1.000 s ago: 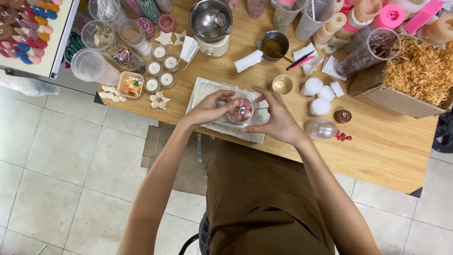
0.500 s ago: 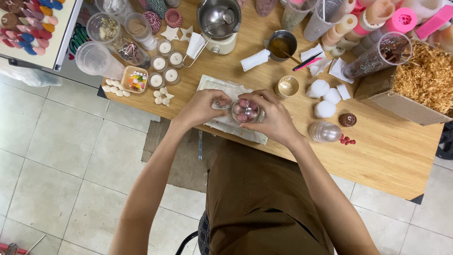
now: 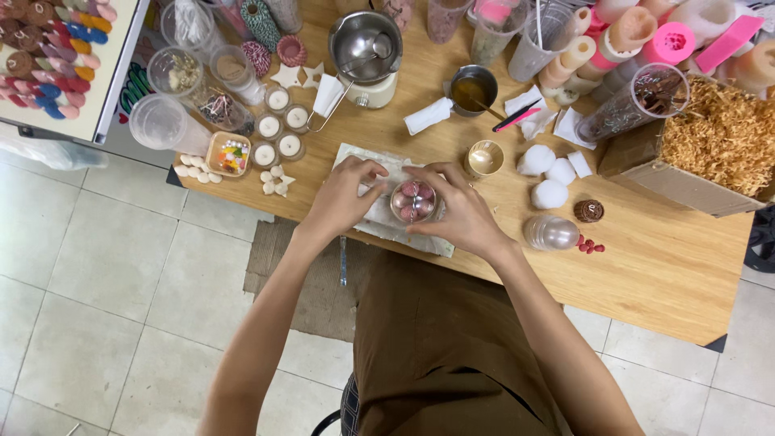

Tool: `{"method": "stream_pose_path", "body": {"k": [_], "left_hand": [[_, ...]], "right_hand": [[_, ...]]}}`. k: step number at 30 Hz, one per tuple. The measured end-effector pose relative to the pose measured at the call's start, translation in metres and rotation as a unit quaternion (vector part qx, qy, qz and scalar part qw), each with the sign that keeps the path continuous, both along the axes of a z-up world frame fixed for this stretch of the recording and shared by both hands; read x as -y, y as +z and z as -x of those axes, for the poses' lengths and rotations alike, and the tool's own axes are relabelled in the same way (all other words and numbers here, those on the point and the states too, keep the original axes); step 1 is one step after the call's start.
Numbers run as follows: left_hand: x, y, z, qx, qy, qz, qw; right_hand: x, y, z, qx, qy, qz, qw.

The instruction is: The person assembles small decorative items by placing pink spheres into a clear plastic ornament, then adds coffee beans and small red berries to another ornament before attaching a silver chain.

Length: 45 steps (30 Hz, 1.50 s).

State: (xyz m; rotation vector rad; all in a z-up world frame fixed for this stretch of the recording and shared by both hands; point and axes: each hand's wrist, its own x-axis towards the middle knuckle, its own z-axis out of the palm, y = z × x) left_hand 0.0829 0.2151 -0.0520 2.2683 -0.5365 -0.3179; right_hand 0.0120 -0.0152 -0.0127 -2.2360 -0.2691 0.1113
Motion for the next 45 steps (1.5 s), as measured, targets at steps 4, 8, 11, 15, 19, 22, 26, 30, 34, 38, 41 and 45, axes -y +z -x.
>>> {"method": "stream_pose_path", "body": {"k": [4,8,11,15,19,22,26,30,34,38,41,45], "left_hand": [[-0.003,0.014,0.002,-0.119,-0.003,0.062,0.991],[0.000,0.014,0.007,-0.138,-0.026,0.104,0.985],[0.003,0.009,0.008,-0.112,-0.021,0.094,0.989],[0.003,0.009,0.006,-0.113,-0.024,0.063,0.991],[0.004,0.008,0.006,-0.111,-0.027,0.062,0.991],[0.003,0.008,0.005,-0.120,-0.027,0.055,0.991],[-0.001,0.008,0.005,-0.118,-0.043,0.068,0.990],[-0.009,0.013,0.001,-0.135,-0.022,-0.004,0.991],[-0.020,0.012,-0.003,-0.060,-0.027,-0.067,0.996],[-0.022,0.010,-0.003,0.010,0.023,-0.130,0.991],[-0.020,0.015,-0.005,-0.036,0.051,-0.150,0.987],[-0.020,0.027,-0.005,-0.080,0.082,-0.137,0.984]], "right_hand": [[0.000,0.006,0.002,0.014,-0.007,-0.044,0.999],[-0.001,0.005,0.002,0.016,-0.008,-0.021,1.000],[-0.002,0.002,0.002,0.008,-0.008,-0.031,0.999],[0.003,-0.002,-0.001,0.021,0.004,-0.064,0.998],[0.006,-0.003,-0.003,-0.010,0.007,-0.074,0.997],[0.007,-0.004,-0.004,0.008,0.022,-0.041,0.999],[0.011,-0.002,-0.001,0.013,0.031,-0.036,0.999],[0.017,-0.003,0.000,-0.018,0.025,0.030,0.999],[0.024,-0.005,0.005,-0.014,-0.006,0.110,0.994],[0.027,-0.003,0.012,-0.047,-0.034,0.185,0.981],[0.026,0.003,0.011,-0.014,-0.028,0.177,0.984],[0.015,0.010,0.010,0.061,-0.006,0.109,0.992]]}}
